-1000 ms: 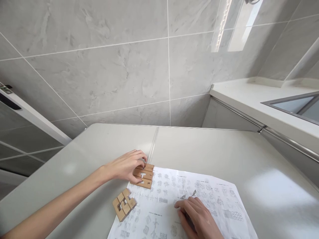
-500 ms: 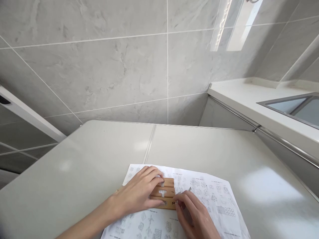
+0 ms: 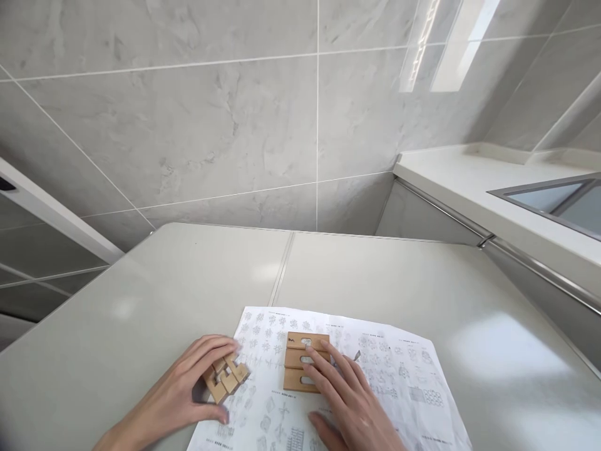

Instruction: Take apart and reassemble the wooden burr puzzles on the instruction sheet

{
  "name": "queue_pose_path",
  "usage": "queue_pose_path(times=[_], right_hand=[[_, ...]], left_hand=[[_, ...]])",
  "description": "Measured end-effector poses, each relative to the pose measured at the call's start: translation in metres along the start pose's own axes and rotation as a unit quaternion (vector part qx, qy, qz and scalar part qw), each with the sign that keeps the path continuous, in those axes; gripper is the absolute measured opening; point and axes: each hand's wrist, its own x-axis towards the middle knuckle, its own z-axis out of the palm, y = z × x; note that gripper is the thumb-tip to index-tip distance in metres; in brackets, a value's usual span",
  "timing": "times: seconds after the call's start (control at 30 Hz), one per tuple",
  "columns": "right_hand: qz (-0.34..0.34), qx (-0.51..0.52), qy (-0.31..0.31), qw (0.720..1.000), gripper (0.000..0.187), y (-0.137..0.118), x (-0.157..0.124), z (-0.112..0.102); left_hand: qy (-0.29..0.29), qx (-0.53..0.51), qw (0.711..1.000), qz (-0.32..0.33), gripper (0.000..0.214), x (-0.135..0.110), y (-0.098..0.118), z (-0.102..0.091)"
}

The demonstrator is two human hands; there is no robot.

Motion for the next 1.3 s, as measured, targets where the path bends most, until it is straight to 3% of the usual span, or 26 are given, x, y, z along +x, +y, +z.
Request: queue_pose_path(times=[0.13,0.43,0.63,0.77,0.83,1.0,1.13,1.3], right_hand=[[0.003,0.004,0.001,1.0,0.068,0.002,-0.001,0.0],[0.027,0.009,0.022,0.999,0.057,0.001,-0.003,0.002],[0.043,-0.028,0.011,0.999,0.058,0.001,-0.001,0.003],[0.034,-0.014,0.013,0.999,0.045,0.001,0.001,0.002],[0.03,0.001,0.009,1.0,0.038,0.001,0.002,0.002],[0.032,0.036,-0.026,0.999,0.04,0.006,0.002,-0.006],[0.04,0.067,-0.071,0.994,0.042,0.009,0.0,-0.017],[0.052,0.092,-0.051,0.993,0.037,0.007,-0.005,-0.022]], left_hand=[[0.015,0.008,1.0,0.01,0.078,0.013,0.005,0.0],[0.074,0.031,0.997,0.009,0.067,0.065,0.014,0.011],[0.114,0.041,0.993,0.003,0.063,0.077,0.02,0.017],[0.153,0.028,0.986,0.062,0.032,0.081,0.044,0.019],[0.125,0.021,0.988,0.087,0.02,0.086,0.06,0.022],[0.033,0.048,0.994,0.096,0.014,0.101,0.09,0.035],[0.014,0.042,0.996,0.075,0.017,0.106,0.1,0.044],[-0.003,0.02,0.998,0.053,0.023,0.108,0.104,0.045]])
